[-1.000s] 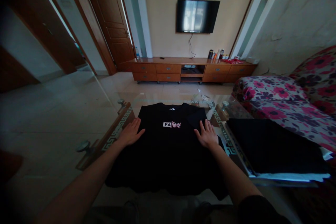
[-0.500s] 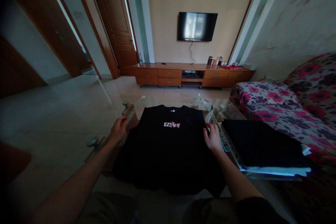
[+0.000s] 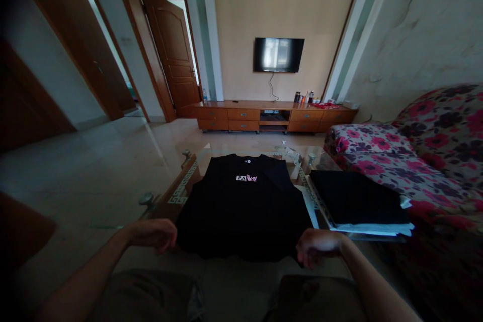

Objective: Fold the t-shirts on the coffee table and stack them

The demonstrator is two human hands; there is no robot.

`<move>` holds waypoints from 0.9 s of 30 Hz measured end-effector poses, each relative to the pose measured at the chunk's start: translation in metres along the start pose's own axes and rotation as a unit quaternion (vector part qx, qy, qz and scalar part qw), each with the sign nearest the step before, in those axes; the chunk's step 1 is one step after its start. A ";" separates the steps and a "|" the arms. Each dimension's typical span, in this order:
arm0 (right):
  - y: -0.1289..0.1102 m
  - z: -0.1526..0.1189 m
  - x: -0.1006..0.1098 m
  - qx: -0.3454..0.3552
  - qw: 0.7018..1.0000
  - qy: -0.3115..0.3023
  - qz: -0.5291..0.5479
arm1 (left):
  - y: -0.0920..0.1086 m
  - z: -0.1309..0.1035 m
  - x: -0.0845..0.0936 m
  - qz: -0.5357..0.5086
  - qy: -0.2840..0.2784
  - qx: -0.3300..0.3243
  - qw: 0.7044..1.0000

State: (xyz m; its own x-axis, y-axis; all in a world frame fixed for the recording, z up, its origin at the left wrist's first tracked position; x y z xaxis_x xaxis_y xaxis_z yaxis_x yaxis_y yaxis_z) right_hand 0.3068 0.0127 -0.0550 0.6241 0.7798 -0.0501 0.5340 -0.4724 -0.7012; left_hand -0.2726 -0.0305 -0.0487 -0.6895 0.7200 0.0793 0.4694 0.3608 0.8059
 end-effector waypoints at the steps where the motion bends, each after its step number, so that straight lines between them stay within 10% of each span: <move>1: 0.015 -0.002 -0.001 -0.046 0.999 -0.015 -0.020 | -0.012 -0.003 -0.005 0.012 -0.037 0.033 0.999; 4: 0.056 0.002 0.013 -0.168 0.978 0.054 -0.111 | -0.046 -0.002 -0.011 0.050 -0.080 0.130 0.987; 8: 0.081 0.018 0.035 -0.179 0.959 0.175 -0.133 | -0.072 0.011 -0.003 0.122 0.020 0.210 0.970; 21: 0.087 0.030 0.044 -0.130 0.969 0.202 -0.060 | -0.045 0.034 -0.019 0.185 0.160 0.153 0.958; 27: 0.069 0.012 0.032 -0.156 0.968 0.169 -0.099 | -0.055 0.033 -0.015 0.209 0.103 0.179 0.956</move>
State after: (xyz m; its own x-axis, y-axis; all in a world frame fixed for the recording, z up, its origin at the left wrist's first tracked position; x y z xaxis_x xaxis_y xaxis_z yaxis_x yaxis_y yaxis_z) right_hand 0.3565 0.0103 -0.1136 0.6146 0.7134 0.3366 0.7757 -0.4690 -0.4222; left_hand -0.2699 -0.0422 -0.1134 -0.4767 0.7274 0.4937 0.8610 0.2731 0.4291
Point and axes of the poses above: each hand's wrist, its own z-axis towards the middle knuckle, its own x-axis out of the back of the hand, y = z × x, the point moved 4 cm from there along z, towards the middle knuckle, and after that the axes turned 11 degrees about z, right-handed, at the moved point
